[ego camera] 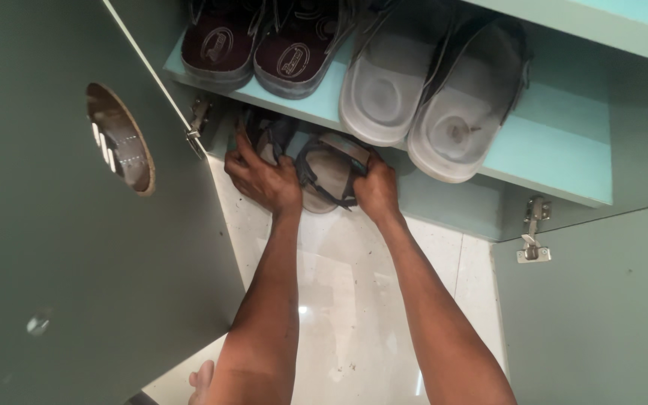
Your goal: The person sits on the floor and organizes multiple pairs of shoes into a light green shoe cabinet. They pick up various sandals and shoes from the floor, place them on shelves inside the cabinet, and adjust their positions to fit neatly.
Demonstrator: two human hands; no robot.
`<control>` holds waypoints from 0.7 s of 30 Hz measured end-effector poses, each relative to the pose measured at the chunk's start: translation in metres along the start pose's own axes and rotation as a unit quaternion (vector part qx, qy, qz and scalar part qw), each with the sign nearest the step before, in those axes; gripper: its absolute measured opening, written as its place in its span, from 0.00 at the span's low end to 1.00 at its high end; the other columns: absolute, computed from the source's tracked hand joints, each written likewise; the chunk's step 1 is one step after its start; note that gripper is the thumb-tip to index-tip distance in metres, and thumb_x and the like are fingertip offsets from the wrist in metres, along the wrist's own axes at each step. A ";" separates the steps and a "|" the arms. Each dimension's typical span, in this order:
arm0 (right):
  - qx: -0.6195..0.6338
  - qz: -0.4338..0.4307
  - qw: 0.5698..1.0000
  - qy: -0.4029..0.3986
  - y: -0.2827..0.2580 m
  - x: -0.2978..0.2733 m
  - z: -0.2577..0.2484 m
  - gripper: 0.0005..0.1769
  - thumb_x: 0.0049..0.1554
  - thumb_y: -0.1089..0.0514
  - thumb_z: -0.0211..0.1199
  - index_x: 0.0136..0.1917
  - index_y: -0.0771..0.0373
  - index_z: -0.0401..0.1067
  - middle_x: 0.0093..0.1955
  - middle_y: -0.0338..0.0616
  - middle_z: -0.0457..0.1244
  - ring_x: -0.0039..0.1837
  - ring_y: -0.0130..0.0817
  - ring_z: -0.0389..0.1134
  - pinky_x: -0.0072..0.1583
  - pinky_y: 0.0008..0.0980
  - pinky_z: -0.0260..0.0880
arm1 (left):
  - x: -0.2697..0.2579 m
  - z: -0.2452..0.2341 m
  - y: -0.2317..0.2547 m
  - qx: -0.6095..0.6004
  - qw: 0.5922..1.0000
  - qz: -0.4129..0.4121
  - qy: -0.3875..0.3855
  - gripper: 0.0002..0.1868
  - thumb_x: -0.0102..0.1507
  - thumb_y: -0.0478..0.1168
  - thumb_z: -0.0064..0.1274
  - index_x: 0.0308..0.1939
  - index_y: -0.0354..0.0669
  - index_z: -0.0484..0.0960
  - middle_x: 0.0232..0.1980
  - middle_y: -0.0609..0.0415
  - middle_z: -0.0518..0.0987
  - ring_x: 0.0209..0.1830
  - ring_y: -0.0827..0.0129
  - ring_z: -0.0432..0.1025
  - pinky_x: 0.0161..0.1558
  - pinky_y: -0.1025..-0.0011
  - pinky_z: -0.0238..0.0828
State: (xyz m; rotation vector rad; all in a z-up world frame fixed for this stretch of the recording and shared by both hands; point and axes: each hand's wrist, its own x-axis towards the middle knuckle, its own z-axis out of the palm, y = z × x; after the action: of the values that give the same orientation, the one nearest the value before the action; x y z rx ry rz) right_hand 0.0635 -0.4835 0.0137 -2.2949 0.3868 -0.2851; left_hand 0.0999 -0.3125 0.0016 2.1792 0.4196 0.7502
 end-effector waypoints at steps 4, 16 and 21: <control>-0.019 -0.002 1.000 0.004 0.010 0.023 0.021 0.20 0.48 0.69 0.56 0.55 0.72 0.72 0.54 0.67 0.68 0.59 0.61 0.70 0.60 0.49 0.69 | 0.007 0.011 -0.001 0.001 0.999 -0.040 0.000 0.53 0.50 0.32 0.67 0.77 0.48 0.58 0.62 0.47 0.63 0.66 0.50 0.61 0.69 0.45 0.56; -0.005 -0.064 0.996 0.056 0.014 0.051 0.049 0.29 0.43 0.71 0.60 0.60 0.76 0.67 0.60 0.72 0.63 0.65 0.67 0.61 0.67 0.50 0.60 | 0.024 0.029 -0.010 -0.130 0.991 -0.032 0.001 0.50 0.51 0.21 0.58 0.77 0.40 0.58 0.76 0.38 0.55 0.78 0.45 0.50 0.78 0.51 0.52; -0.023 -0.025 0.999 0.036 0.012 0.049 0.050 0.26 0.46 0.68 0.61 0.60 0.74 0.68 0.60 0.69 0.63 0.65 0.65 0.62 0.67 0.49 0.62 | 0.023 0.026 -0.009 -0.126 0.990 -0.057 -0.019 0.49 0.52 0.20 0.58 0.77 0.44 0.58 0.76 0.38 0.54 0.77 0.45 0.51 0.78 0.52 0.52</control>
State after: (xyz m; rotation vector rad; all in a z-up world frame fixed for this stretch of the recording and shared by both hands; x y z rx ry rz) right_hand 0.1227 -0.4758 -0.0241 -2.3462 0.3764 -0.3892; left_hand 0.1335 -0.3100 -0.0104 1.9145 0.4036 0.6589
